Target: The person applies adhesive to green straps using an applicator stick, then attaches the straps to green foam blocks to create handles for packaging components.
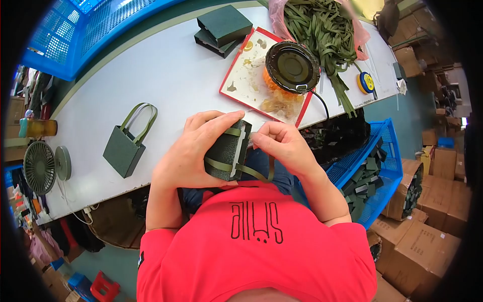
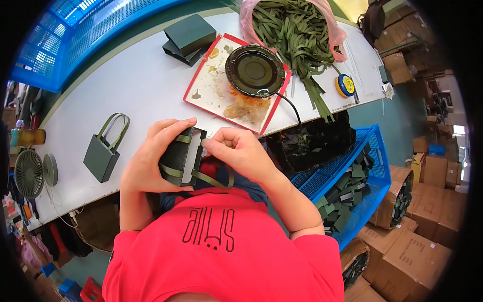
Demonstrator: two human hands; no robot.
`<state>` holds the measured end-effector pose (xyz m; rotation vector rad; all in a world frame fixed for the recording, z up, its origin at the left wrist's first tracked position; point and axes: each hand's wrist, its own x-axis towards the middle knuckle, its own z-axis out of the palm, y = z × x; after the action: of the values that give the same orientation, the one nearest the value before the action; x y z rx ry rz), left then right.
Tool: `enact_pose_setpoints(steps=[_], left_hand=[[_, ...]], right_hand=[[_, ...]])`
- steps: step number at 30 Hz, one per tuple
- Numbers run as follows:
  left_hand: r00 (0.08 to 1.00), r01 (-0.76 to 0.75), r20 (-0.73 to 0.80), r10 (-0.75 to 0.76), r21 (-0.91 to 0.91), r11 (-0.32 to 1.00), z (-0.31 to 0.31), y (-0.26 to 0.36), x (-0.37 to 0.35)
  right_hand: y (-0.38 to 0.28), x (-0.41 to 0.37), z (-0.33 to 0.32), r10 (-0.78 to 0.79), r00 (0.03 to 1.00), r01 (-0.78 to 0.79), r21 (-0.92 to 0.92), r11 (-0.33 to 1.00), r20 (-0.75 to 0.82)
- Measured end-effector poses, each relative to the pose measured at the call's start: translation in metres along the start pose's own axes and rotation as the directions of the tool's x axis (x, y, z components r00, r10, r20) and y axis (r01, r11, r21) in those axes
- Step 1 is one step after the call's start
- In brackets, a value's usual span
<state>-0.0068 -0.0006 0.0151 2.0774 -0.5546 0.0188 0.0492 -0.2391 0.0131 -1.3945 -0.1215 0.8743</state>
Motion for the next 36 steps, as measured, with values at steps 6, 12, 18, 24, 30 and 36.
enact_pose_setpoints(steps=[6,12,18,24,30,36], left_hand=[[0.998,-0.061,-0.028,0.061,0.013,0.998,0.002,-0.002,0.0],[0.999,-0.052,-0.008,0.052,0.042,0.998,0.0,0.001,0.001],[0.989,-0.143,0.063,0.133,0.191,0.971,-0.001,0.003,0.004],[0.994,-0.105,0.042,0.098,0.223,0.969,0.003,0.002,0.004],[0.999,-0.033,-0.005,0.034,0.113,0.993,0.001,-0.002,0.0],[0.999,-0.039,0.008,0.038,0.125,0.991,0.001,0.0,0.003]], right_hand=[[0.001,0.005,0.005,0.031,0.999,-0.031,-0.076,0.997,0.011],[0.0,0.008,0.005,0.038,0.999,-0.037,-0.141,0.989,0.003],[0.017,0.018,-0.001,0.03,0.999,-0.023,-0.236,0.971,0.027],[0.018,0.019,-0.003,0.005,0.999,0.003,-0.184,0.983,0.044],[0.025,0.013,-0.012,-0.129,0.98,0.132,0.009,0.991,-0.152],[0.037,0.011,0.0,-0.29,0.921,0.286,-0.057,0.957,-0.261]])
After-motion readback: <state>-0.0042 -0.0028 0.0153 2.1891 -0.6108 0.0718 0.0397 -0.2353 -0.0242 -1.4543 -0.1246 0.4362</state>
